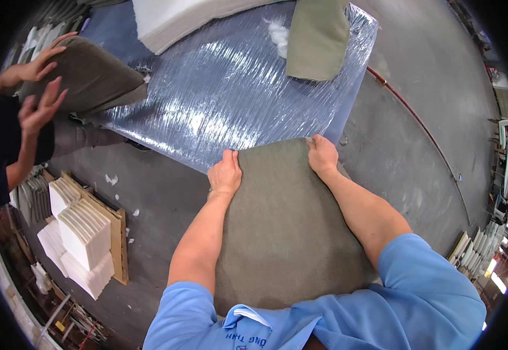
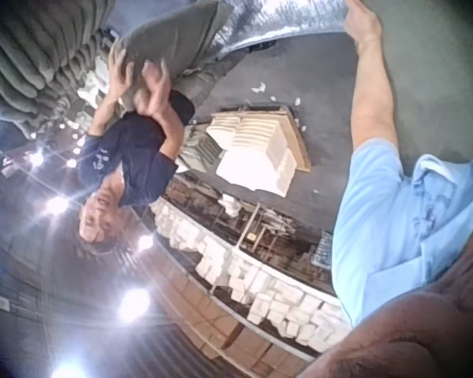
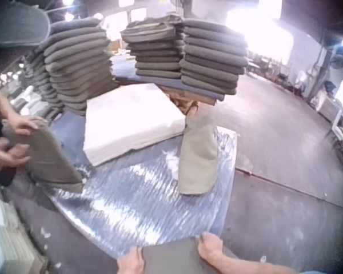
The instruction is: The person inserts rectangular foam pieces into green fabric covers, aligns edges, and smooths the covers by hand. A coworker performs the same task across the table. Finished cushions are stacked on the table.
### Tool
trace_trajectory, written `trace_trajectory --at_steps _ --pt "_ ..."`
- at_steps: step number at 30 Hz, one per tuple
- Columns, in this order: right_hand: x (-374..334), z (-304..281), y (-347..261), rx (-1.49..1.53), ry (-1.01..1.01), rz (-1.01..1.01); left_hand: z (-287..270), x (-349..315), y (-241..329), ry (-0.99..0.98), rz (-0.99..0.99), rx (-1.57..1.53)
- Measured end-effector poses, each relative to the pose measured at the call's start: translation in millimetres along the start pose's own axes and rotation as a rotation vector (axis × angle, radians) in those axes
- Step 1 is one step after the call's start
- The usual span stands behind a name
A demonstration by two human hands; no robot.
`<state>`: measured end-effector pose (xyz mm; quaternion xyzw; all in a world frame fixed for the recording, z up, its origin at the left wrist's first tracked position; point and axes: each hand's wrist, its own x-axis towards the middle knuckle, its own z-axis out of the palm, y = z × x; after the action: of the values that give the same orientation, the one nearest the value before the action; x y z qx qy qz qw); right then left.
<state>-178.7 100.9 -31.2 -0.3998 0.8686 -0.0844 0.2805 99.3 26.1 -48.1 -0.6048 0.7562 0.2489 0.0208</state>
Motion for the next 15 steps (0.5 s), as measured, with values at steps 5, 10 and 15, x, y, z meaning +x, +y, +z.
trace_trajectory --at_steps 5,10,15 --pt "2 -2 -2 -0.005 -0.04 -0.007 -14 -4 0 -0.041 -0.03 0.056" --pt "3 -51 28 0.108 -0.204 -0.231 -60 -27 -21 0.122 0.008 -0.269" --pt "-44 -148 52 0.39 -0.663 0.275 -116 -114 -50 -0.547 -0.573 -0.564"
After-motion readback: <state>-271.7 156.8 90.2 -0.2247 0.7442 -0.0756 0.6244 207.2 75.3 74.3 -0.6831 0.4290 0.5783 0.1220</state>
